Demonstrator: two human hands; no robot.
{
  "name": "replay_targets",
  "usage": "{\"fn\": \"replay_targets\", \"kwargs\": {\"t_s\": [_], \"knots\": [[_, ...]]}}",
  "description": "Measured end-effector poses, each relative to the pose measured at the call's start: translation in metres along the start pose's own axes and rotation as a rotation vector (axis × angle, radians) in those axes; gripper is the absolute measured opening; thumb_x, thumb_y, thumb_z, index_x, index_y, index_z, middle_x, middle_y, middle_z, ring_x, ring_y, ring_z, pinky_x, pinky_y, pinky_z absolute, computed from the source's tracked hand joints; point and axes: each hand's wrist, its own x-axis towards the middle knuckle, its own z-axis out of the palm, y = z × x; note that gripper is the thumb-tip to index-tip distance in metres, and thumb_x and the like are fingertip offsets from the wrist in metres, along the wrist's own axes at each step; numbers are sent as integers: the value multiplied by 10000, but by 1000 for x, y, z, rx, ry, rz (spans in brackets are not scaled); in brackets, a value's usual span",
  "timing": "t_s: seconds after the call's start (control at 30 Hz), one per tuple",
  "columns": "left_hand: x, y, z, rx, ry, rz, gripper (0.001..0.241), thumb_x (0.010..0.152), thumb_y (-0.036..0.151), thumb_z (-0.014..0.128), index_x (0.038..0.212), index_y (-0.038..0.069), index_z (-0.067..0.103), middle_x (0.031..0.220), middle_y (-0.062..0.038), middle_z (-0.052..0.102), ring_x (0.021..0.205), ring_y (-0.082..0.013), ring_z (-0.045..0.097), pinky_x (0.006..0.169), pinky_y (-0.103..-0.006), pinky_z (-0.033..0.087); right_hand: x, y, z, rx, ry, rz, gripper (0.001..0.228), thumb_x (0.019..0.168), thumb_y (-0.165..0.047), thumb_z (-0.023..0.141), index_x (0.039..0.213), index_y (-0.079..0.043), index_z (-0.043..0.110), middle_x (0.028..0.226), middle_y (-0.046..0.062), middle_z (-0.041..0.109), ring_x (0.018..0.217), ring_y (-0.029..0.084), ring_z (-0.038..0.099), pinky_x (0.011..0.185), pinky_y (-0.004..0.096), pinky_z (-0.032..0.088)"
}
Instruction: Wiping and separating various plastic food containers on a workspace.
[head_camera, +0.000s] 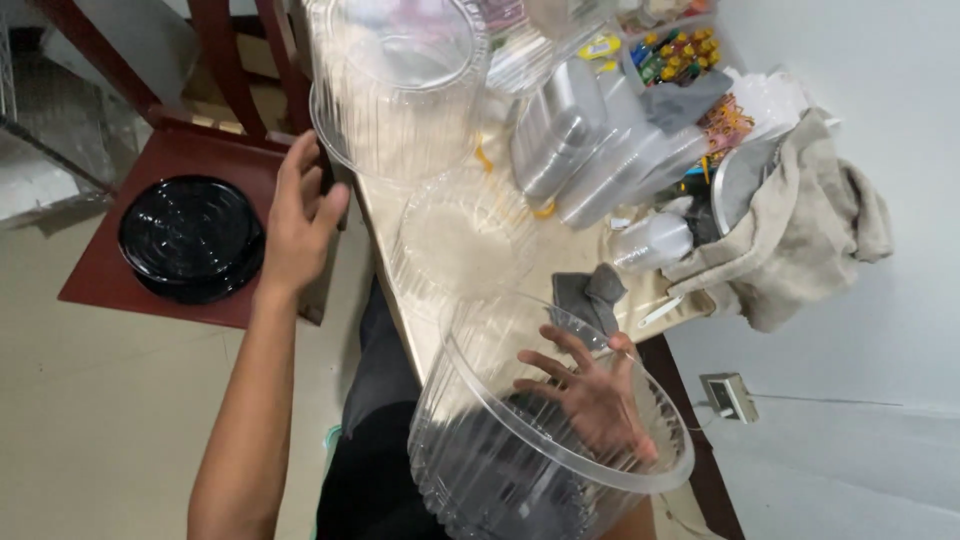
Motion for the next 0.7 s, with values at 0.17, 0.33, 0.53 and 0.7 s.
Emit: {"fn": "replay_targets", "kwargs": {"t_s": [0.17,0.33,0.53,0.7], "knots": [[46,-33,37,-25,110,-76,817,954,376,721,1603,112,299,1614,-159,362,1410,-343,511,1118,-474,501,-33,1,7,54,54,-101,1103,593,-566,955,1459,-387,295,1585,328,168,1420,631,273,1078,810,332],[51,-10,59,115,51,-81,823,931,333,755,1584,116,303,1627,-162,343,1431,-330,443,1094,-472,486,-68,12,-11,114,252,-39,1035,592,-520,949,1408,-419,320,1616,305,143,1383,606,306,1032,852,340],[37,-71,51,62,94,81,793,1033,331,766,1645,86,325,1686,-205,379,1565,-379,378,1257,-491,374,-97,29,-51,288,244,-188,773,883,-436,804,1538,-346,404,1590,348,259,1343,586,457,983,817,386],[23,-38,45,-131,65,-175,895,885,432,746,1603,116,315,1595,-209,393,1374,-352,515,1116,-455,465,-87,14,-48,375,511,-114,561,1012,-531,595,1503,-330,413,1533,361,364,1266,575,502,956,816,405]]}}
